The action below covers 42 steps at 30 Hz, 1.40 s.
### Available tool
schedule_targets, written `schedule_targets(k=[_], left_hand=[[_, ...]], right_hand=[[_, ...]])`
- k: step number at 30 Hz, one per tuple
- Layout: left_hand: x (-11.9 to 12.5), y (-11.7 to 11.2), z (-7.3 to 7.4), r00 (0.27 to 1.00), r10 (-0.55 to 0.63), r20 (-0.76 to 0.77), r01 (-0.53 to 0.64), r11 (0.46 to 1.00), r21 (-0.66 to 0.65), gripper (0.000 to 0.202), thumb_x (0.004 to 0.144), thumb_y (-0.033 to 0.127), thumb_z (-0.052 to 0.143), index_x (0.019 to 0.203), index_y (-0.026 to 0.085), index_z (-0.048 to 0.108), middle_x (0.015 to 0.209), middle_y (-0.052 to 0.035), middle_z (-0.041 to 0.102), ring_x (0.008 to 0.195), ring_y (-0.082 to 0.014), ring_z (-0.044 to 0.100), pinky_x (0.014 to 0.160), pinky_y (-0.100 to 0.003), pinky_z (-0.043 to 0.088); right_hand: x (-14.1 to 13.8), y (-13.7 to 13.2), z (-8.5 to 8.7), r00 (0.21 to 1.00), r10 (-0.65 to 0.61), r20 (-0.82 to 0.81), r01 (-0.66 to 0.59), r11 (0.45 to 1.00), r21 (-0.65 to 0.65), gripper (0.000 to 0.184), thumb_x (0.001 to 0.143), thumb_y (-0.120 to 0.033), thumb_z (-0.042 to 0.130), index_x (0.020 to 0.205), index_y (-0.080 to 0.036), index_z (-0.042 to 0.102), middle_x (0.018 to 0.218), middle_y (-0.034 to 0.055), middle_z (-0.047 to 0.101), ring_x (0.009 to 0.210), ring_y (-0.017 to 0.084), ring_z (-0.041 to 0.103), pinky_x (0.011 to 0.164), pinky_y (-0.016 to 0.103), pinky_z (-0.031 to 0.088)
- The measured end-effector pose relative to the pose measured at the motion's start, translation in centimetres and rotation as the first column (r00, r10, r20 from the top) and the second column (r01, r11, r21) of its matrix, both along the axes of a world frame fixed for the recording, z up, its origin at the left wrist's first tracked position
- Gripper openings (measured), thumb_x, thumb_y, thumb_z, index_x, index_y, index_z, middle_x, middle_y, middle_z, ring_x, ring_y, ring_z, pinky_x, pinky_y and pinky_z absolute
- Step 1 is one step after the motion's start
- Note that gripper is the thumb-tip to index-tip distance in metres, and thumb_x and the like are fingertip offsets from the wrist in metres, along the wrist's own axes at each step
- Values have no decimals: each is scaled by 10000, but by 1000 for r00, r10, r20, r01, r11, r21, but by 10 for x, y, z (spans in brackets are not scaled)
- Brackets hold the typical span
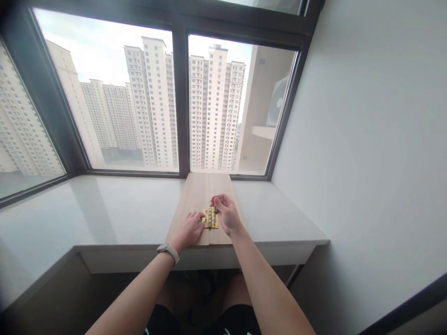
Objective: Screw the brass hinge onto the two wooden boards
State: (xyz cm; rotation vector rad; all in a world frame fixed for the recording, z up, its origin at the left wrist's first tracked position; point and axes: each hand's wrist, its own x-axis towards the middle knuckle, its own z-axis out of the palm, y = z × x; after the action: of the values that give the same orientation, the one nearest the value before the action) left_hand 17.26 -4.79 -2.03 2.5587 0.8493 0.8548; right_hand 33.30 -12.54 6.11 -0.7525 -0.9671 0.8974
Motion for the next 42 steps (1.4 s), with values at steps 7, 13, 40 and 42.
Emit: schedule_targets(k=[7, 13, 40, 42], left_hand=[[0, 1, -1, 1000, 2, 0, -2, 1000, 5, 222, 992, 291, 464, 1193, 239, 542, 1195, -85, 619, 1147, -253, 532, 993, -393, 407], [0, 2, -4, 1000, -5, 22, 5, 1000, 18, 205, 997, 293, 462, 1178, 239, 540, 1182, -79, 618, 1135, -248, 531, 984, -384, 408], [1, 2, -3, 1000, -3, 15, 2, 1000, 12, 209, 985, 271, 464, 1177, 237, 538, 1180, -82, 615, 1144, -253, 532, 991, -397, 413], [1, 2, -3, 1000, -1, 12, 1, 1000, 9, 210, 987, 271, 460, 1179, 237, 537, 1182, -82, 614, 1147, -254, 530, 990, -397, 413]], right_hand=[[-3, 0, 2, 999, -30, 15, 29, 999, 45, 278, 758, -391, 844, 847, -256, 618, 864, -2, 649, 726, 148, 525, 747, 321, 430], [-5, -4, 6, 1000, 16, 11, -17, 1000, 25, 275, 882, -508, 685, 883, -233, 697, 875, 43, 652, 729, 170, 515, 726, 338, 422], [-4, -3, 6, 1000, 7, 12, -7, 1000, 22, 301, 873, -530, 683, 854, -230, 707, 883, 53, 660, 732, 184, 528, 722, 350, 433], [-3, -3, 5, 999, 17, 29, -17, 1000, 13, 307, 861, -530, 700, 831, -225, 713, 892, 59, 662, 757, 189, 537, 744, 355, 440]])
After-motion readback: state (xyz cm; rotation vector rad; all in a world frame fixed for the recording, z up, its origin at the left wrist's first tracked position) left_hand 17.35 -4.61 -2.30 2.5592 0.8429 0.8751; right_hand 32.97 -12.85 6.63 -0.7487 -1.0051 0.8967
